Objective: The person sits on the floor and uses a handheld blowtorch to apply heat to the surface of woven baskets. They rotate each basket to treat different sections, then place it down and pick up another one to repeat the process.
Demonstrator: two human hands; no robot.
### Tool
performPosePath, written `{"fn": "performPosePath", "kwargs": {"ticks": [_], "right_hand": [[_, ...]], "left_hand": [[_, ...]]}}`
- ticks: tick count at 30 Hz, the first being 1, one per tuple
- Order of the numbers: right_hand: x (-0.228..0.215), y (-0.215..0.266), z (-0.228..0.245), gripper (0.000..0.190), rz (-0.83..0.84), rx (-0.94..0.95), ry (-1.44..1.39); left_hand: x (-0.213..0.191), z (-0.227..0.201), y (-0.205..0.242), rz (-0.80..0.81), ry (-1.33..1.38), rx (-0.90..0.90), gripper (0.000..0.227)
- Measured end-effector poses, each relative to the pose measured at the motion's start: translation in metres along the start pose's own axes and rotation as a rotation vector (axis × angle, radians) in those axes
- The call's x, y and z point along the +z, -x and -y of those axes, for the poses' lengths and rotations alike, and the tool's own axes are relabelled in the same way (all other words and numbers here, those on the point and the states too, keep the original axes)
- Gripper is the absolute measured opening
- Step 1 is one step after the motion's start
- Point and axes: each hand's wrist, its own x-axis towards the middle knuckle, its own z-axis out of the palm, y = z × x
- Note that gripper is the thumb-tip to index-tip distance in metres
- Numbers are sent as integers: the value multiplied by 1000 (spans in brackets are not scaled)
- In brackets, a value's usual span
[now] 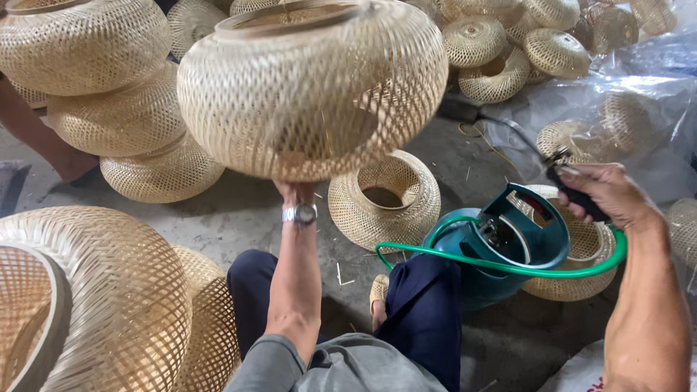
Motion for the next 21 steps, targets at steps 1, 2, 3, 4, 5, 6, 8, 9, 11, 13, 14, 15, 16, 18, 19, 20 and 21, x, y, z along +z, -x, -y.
{"fn": "performPosePath", "kwargs": {"ticks": [1,2,3,4,5,6,8,9,11,13,14,15,16,18,19,20,21], "right_hand": [[5,2,-2,27,44,-9,3],[8,4,-3,26,88,-19,6],[13,8,-5,26,82,-66,-6],[19,13,-7,27,74,-116,-18],[24,19,-7,28,67,-166,-30],[27,25,-6,29,76,-180,24],[34,38,1,33,94,-211,129],[40,46,6,33,60,-228,126],[52,62,18,34,-7,-261,116],[61,77,31,29,-20,-263,99],[66,82,35,28,-26,-263,91],[71,87,38,28,-37,-282,123],[77,90,41,28,-48,-303,155],[86,97,43,28,-96,-318,167],[90,102,42,28,-133,-312,147],[93,106,41,29,-167,-306,128],[96,110,40,28,-136,-307,156]], "left_hand": [[-1,2,-10,-10,11,15,45],[-3,3,-20,-23,21,25,45],[-7,6,-29,-40,35,27,45],[-10,8,-40,-46,48,37,45],[-14,11,-51,-57,63,43,45],[-21,15,-59,-74,78,43,45],[-36,20,-77,-93,115,51,45],[-42,22,-86,-105,133,53,45],[-51,26,-104,-110,166,59,45],[-57,30,-115,-118,208,55,46],[-58,31,-117,-124,230,56,46],[-56,31,-117,-132,253,56,46],[-51,32,-116,-132,283,55,44],[-33,31,-109,-234,293,69,44],[-21,29,-103,-286,298,77,44],[-10,26,-96,-331,303,75,43],[1,24,-89,-376,308,73,42]]}}
